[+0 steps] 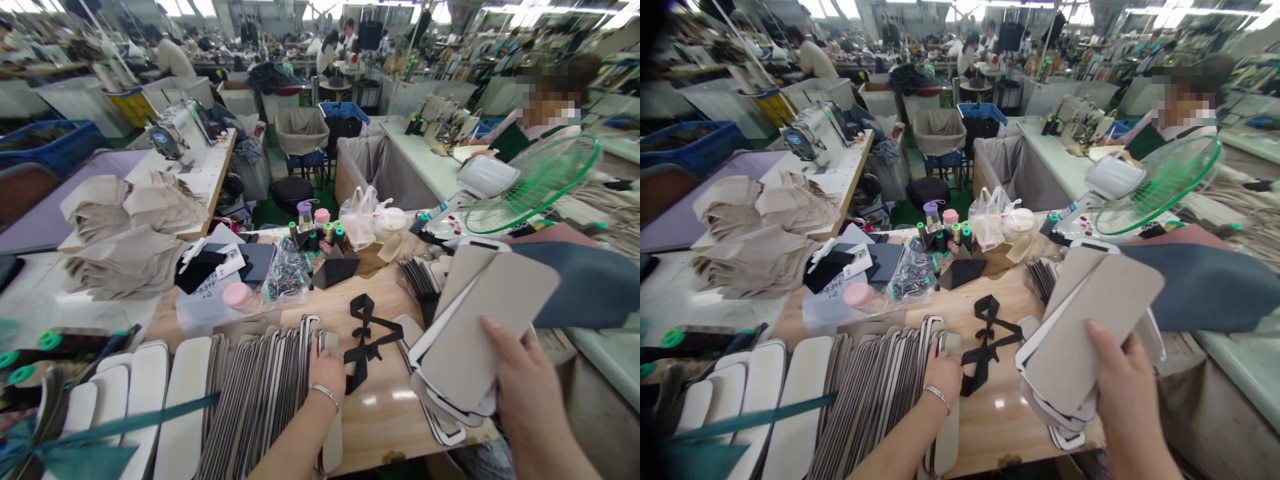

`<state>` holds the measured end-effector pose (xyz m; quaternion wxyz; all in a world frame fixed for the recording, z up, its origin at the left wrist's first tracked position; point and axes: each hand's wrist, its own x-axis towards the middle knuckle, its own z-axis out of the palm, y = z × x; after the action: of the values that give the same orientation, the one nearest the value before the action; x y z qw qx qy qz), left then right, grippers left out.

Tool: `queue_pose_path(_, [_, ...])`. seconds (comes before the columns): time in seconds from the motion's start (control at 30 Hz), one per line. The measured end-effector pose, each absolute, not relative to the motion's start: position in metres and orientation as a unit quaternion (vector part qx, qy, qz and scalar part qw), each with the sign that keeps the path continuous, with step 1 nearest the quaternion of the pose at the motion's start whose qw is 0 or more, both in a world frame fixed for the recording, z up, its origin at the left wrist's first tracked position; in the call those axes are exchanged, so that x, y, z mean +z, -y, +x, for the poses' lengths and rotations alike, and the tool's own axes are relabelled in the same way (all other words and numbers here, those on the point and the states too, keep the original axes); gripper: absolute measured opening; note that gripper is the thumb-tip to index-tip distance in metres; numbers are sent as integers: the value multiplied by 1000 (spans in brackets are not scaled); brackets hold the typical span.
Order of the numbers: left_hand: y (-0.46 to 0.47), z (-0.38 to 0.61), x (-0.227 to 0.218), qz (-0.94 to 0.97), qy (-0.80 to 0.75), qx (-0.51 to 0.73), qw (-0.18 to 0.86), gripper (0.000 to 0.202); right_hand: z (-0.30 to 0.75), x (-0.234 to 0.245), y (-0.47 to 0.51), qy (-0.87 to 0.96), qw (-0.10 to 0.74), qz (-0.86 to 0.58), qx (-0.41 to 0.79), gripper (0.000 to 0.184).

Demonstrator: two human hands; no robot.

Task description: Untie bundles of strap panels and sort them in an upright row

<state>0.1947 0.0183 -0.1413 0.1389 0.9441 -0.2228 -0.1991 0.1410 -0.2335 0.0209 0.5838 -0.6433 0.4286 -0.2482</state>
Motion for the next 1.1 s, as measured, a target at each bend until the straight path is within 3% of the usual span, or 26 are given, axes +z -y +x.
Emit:
queue_pose_path(0.1, [0, 205, -131, 947, 199, -209, 140, 31, 123, 49, 262, -464, 534, -654, -266, 52])
queue_pose_path(0.23, [48, 211, -121, 933, 214, -228, 178, 35, 103, 55, 249, -478, 555, -660, -164, 66])
queue_pose_path(0.27, [58, 210, -120, 924, 233, -232, 194, 42, 100, 51, 240, -474, 570, -657, -136, 70])
queue_pose_path(0.37, [64, 202, -123, 899, 294, -231, 226, 93, 98, 31, 215, -454, 595, -659, -71, 70])
queue_pose_path(0.43, [45, 192, -128, 891, 324, -228, 223, 102, 98, 12, 202, -421, 584, -692, -47, 66])
queue_pose_path(0.53, [-3, 170, -137, 888, 343, -234, 195, 70, 96, -22, 190, -359, 497, -790, -14, 61])
queue_pose_path(0.6, [-33, 154, -142, 889, 345, -242, 179, 61, 91, -49, 183, -343, 399, -850, 30, 60])
queue_pose_path(0.7, [-63, 130, -144, 930, 289, -164, 157, 68, 81, -87, 172, -347, 245, -899, 108, 60])
queue_pose_path(0.77, [-78, 118, -141, 964, 213, -62, 149, 72, 76, -109, 164, -340, 185, -911, 140, 60])
queue_pose_path(0.9, [-120, 110, -136, 982, 89, 47, 162, 71, 78, -139, 140, -337, 237, -900, 144, 57])
queue_pose_path(1.1, [-200, 120, -168, 990, -29, 60, 125, 68, 109, -155, 59, -292, 355, -872, 169, 49])
